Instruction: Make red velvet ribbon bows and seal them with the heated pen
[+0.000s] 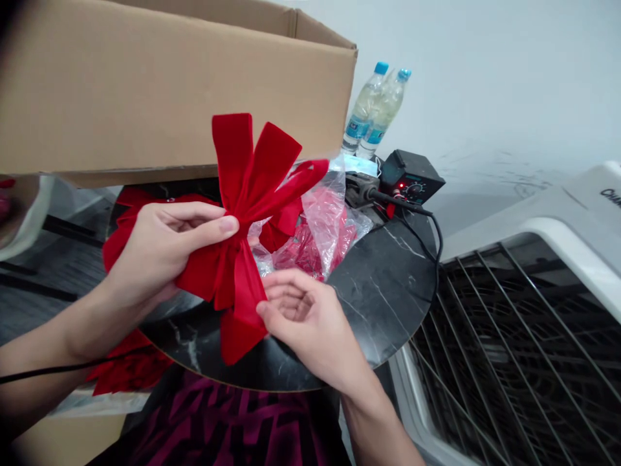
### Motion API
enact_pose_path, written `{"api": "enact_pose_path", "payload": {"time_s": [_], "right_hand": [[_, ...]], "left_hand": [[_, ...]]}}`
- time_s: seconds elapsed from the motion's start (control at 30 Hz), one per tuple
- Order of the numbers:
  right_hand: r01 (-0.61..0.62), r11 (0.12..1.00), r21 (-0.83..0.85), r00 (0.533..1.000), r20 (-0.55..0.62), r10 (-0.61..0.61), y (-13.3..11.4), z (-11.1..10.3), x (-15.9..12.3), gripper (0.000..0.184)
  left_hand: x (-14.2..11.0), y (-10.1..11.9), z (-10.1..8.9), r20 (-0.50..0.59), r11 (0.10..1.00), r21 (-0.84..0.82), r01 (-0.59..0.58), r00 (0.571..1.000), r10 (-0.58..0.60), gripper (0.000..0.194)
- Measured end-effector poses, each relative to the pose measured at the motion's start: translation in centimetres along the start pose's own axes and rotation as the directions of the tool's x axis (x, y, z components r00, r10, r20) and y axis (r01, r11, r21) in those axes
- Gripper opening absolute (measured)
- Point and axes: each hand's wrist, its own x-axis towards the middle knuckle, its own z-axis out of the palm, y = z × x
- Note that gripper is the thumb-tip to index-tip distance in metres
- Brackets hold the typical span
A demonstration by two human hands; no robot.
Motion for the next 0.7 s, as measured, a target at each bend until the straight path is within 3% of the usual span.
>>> {"api": "enact_pose_path", "payload": {"time_s": [0.03, 0.1, 0.17, 0.2, 0.27, 0.3, 0.37, 0.47, 0.6, 0.7], "right_hand": [[-0.077, 0.997, -0.020, 0.993, 0.086, 0.079, 0.2, -0.8, -0.8, 0.027], [-0.206, 0.962, -0.179, 0.932, 0.265, 0.249, 0.4, -2.6, -2.6, 0.016], [-0.183, 0.886, -0.426, 0.893, 0.305, 0.332, 0.1, -4.3, -3.9, 0.010], [-0.134, 0.843, -0.521, 0.921, 0.249, 0.300, -0.2, -4.9, -4.2, 0.009], [-0.028, 0.785, -0.619, 0.998, 0.029, 0.059, -1.0, -5.4, -4.2, 0.008], [0.026, 0.774, -0.633, 0.990, -0.091, -0.107, -1.3, -5.1, -3.8, 0.010], [0.144, 0.750, -0.646, 0.900, -0.229, -0.370, -1.9, -3.6, -2.4, 0.012], [0.299, 0.656, -0.692, 0.798, -0.195, -0.570, -2.1, -0.8, -0.1, 0.015], [0.400, 0.562, -0.724, 0.760, -0.082, -0.645, -1.9, 0.8, 1.7, 0.012], [0.404, 0.548, -0.732, 0.758, -0.068, -0.649, -1.5, 0.9, 2.0, 0.012]], "left_hand": [[0.2, 0.1, -0.1, -0.002, 1.000, -0.004, 0.000, 1.000, 0.000, 0.025], [0.4, 0.3, -0.3, 0.006, 1.000, -0.024, 0.010, 1.000, -0.010, 0.023], [0.6, 0.4, -0.4, 0.011, 0.999, -0.046, 0.023, 1.000, -0.022, 0.021], [0.7, 0.3, -0.5, 0.014, 0.998, -0.053, 0.030, 0.999, -0.030, 0.021], [0.6, 0.1, -0.4, 0.026, 0.997, -0.062, 0.041, 0.999, -0.040, 0.023], [0.6, 0.0, -0.3, 0.039, 0.997, -0.066, 0.048, 0.998, -0.045, 0.025], [0.4, -0.2, -0.1, 0.067, 0.995, -0.078, 0.055, 0.997, -0.049, 0.030], [0.0, -0.2, 0.2, 0.125, 0.994, -0.079, 0.071, 0.990, -0.061, 0.043], [-0.4, 0.0, 0.3, 0.190, 0.996, -0.080, 0.032, 0.982, -0.016, 0.052], [-0.7, 0.0, 0.3, 0.209, 0.998, -0.056, 0.006, 0.978, 0.006, 0.040]]}}
